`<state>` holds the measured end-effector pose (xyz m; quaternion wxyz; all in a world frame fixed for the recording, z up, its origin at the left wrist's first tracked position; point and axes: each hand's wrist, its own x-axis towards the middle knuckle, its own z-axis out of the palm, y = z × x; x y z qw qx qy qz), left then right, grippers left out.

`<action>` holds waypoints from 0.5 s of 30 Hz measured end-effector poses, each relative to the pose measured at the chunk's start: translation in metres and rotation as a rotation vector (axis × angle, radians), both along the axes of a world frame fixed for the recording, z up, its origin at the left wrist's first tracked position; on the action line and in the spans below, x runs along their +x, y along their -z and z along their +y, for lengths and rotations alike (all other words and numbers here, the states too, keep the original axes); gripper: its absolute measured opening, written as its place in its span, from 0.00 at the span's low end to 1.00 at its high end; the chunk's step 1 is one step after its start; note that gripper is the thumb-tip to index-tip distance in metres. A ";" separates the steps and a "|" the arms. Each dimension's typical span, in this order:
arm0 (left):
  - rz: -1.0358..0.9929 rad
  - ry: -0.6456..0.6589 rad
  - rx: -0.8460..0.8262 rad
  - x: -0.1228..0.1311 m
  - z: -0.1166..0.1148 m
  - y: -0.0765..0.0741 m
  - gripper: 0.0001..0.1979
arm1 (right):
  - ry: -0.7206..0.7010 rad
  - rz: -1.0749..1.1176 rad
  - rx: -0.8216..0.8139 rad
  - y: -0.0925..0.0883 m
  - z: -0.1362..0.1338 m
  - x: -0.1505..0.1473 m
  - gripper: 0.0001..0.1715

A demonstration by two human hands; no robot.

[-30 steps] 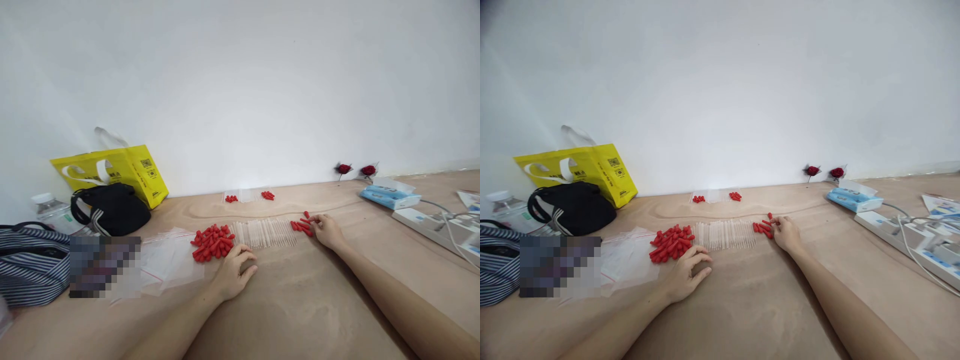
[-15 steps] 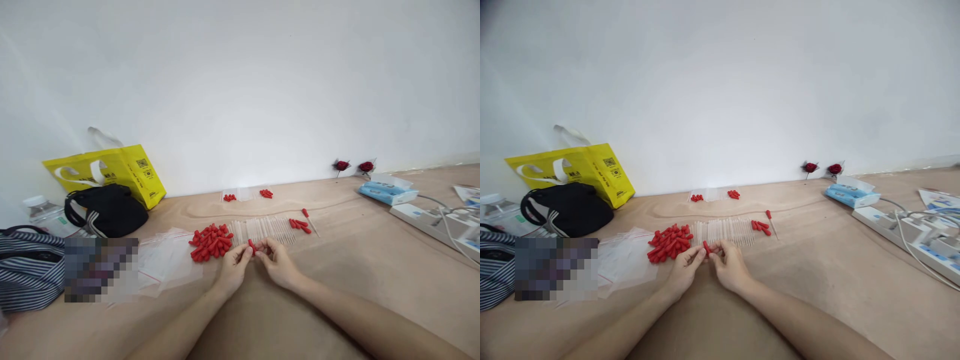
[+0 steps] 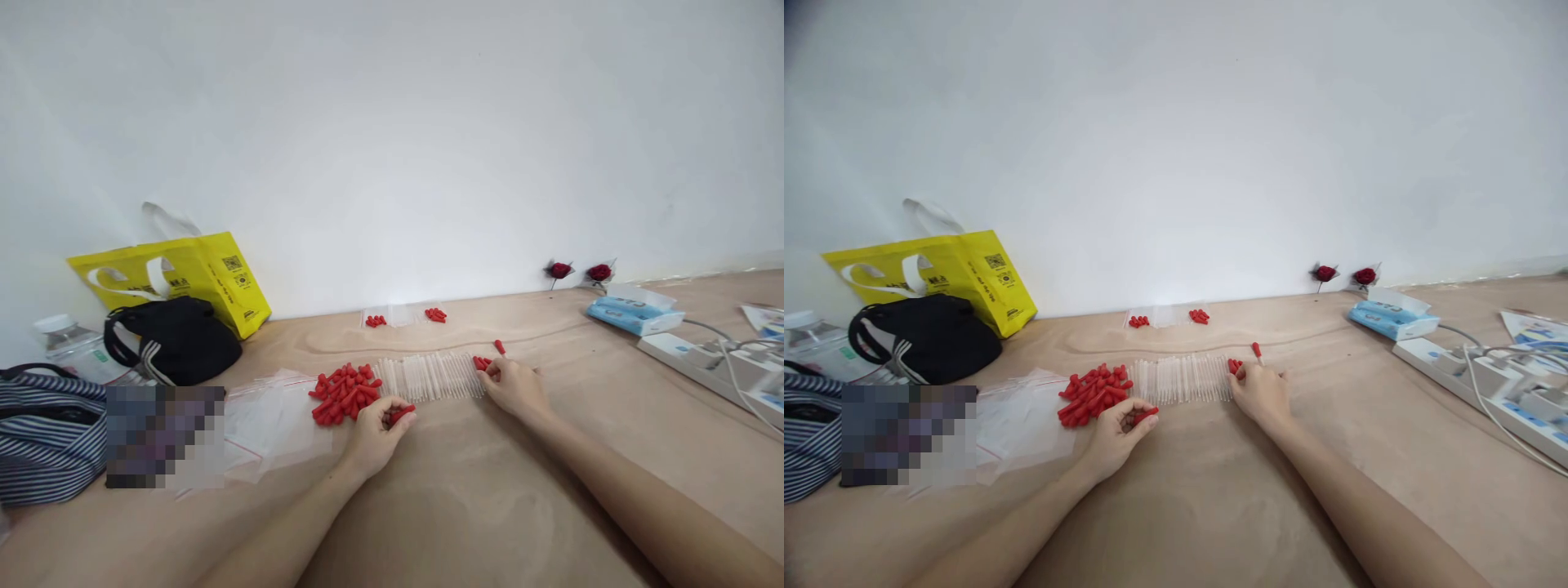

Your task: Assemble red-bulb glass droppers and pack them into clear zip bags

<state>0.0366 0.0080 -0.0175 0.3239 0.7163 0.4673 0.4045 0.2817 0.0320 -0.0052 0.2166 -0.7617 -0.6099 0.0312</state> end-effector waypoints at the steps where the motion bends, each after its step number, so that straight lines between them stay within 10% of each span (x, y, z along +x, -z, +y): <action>1: 0.036 0.008 0.014 0.000 0.000 0.000 0.09 | 0.008 -0.007 -0.038 -0.001 0.001 -0.001 0.15; 15: 0.172 0.054 0.116 0.001 -0.005 -0.006 0.07 | -0.006 0.006 -0.114 0.009 0.025 -0.003 0.17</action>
